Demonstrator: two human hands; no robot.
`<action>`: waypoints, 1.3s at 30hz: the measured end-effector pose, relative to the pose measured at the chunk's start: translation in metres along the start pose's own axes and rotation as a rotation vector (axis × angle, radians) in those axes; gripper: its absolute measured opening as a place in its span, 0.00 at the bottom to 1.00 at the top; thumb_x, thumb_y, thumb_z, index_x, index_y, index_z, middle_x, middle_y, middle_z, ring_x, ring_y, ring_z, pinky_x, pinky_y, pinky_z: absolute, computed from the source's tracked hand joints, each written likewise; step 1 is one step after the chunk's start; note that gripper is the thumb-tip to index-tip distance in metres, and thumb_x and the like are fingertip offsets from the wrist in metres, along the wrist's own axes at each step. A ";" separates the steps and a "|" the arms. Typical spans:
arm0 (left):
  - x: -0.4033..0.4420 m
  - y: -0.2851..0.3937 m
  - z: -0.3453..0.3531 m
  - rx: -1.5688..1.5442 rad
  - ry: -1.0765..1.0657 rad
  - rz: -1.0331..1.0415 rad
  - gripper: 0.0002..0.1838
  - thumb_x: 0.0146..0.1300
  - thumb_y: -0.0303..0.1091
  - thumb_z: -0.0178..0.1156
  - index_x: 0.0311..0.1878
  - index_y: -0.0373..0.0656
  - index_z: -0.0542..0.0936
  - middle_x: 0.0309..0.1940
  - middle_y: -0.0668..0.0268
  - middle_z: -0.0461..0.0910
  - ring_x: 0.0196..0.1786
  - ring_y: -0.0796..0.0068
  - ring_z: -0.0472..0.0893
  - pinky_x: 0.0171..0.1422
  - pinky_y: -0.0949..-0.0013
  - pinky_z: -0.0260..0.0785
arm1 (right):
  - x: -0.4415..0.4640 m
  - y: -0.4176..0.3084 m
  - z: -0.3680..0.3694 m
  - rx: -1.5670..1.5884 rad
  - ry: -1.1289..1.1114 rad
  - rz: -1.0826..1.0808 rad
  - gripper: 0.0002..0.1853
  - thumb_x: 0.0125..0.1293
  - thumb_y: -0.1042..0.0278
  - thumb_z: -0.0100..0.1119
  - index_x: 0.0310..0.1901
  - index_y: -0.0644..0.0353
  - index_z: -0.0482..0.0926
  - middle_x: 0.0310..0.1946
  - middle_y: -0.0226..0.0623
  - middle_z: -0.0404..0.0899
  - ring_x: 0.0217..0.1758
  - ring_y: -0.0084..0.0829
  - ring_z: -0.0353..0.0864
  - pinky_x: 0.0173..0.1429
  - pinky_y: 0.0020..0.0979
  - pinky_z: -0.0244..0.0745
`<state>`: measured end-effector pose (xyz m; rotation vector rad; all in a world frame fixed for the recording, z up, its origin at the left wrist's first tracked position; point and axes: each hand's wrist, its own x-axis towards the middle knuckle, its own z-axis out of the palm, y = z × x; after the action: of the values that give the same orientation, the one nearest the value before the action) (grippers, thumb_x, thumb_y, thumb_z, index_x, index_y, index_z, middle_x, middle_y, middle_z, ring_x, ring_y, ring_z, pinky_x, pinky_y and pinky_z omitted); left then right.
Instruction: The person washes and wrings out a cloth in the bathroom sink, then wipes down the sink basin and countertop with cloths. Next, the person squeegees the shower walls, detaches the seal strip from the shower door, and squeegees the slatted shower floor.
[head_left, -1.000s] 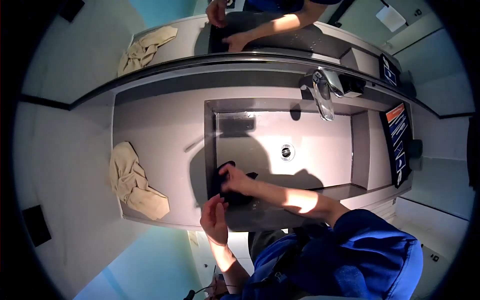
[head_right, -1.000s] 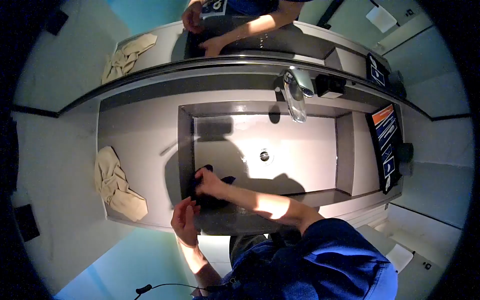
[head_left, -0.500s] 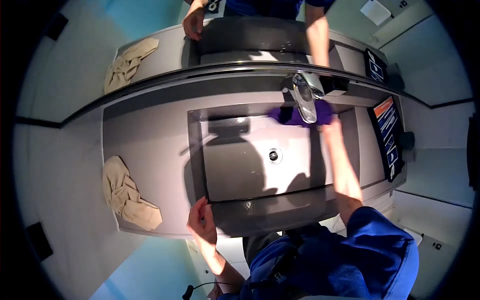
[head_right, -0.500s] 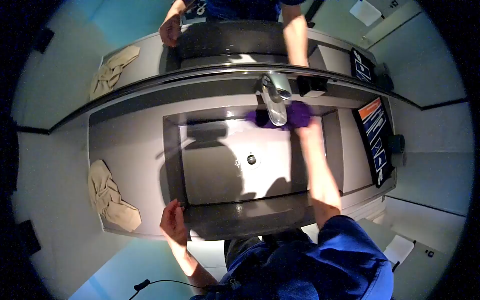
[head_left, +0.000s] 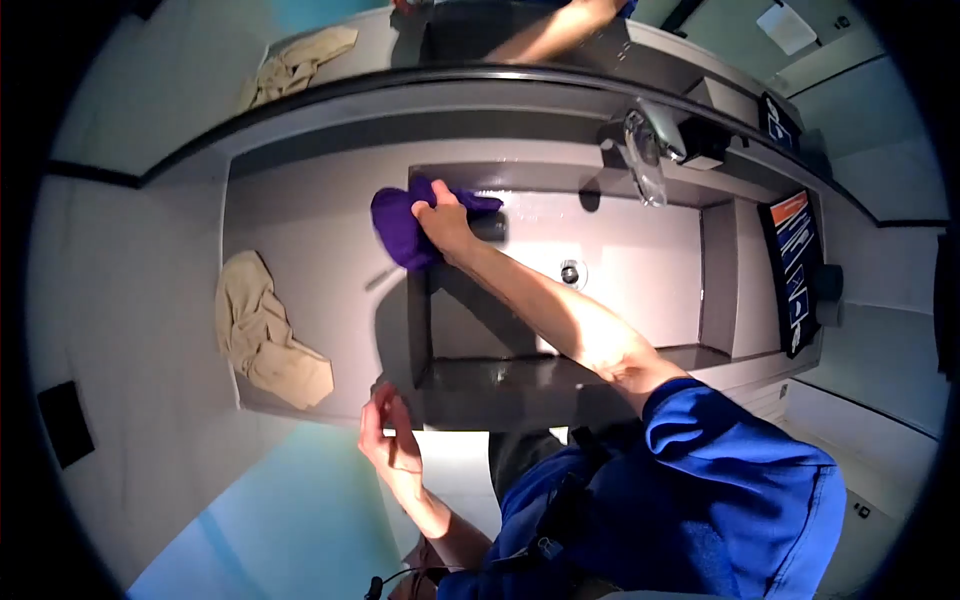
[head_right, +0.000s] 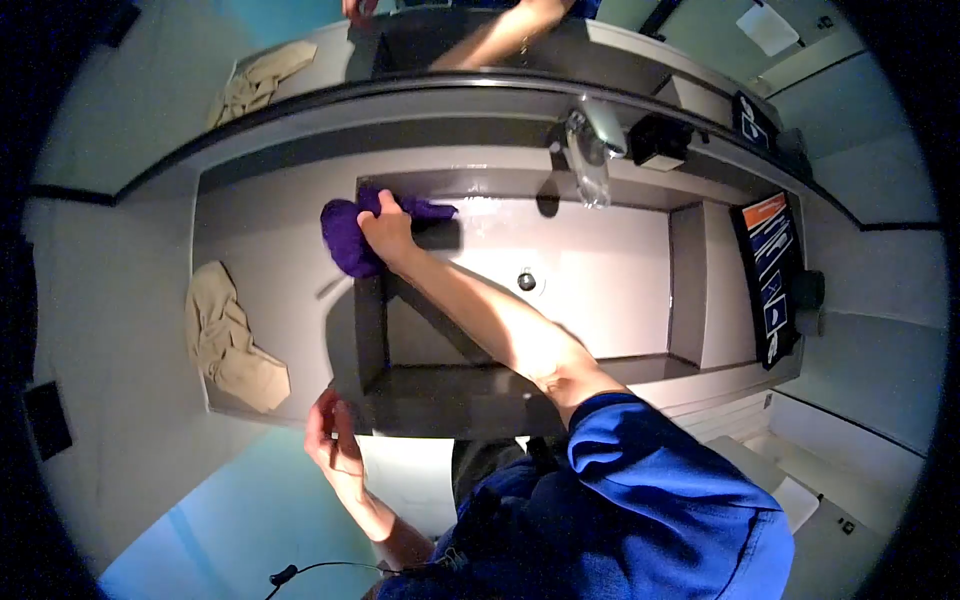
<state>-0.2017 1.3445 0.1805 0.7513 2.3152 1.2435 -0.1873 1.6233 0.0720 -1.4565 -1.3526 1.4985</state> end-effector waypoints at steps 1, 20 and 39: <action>-0.003 -0.011 -0.005 -0.025 0.029 -0.016 0.09 0.62 0.25 0.54 0.45 0.36 0.78 0.33 0.64 0.80 0.36 0.78 0.77 0.42 0.74 0.70 | -0.016 0.012 -0.005 -0.085 -0.113 -0.059 0.20 0.54 0.64 0.56 0.48 0.64 0.71 0.43 0.51 0.77 0.49 0.52 0.75 0.53 0.42 0.69; -0.001 -0.005 -0.010 0.029 0.077 -0.045 0.10 0.61 0.28 0.57 0.44 0.35 0.79 0.30 0.63 0.80 0.30 0.77 0.75 0.39 0.73 0.68 | -0.130 0.119 -0.177 -1.178 -0.862 -0.562 0.31 0.42 0.61 0.66 0.53 0.49 0.74 0.57 0.43 0.65 0.60 0.46 0.62 0.59 0.43 0.61; -0.019 0.010 0.024 0.141 -0.117 0.036 0.12 0.66 0.30 0.52 0.46 0.32 0.77 0.31 0.61 0.79 0.34 0.75 0.75 0.42 0.72 0.69 | 0.032 0.048 -0.401 -2.277 -0.676 -0.778 0.10 0.53 0.60 0.53 0.32 0.43 0.84 0.43 0.25 0.74 0.55 0.35 0.65 0.51 0.41 0.64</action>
<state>-0.1705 1.3515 0.1782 0.8925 2.3201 1.0300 0.2028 1.7336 0.0748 -0.6270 -3.6818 -0.8879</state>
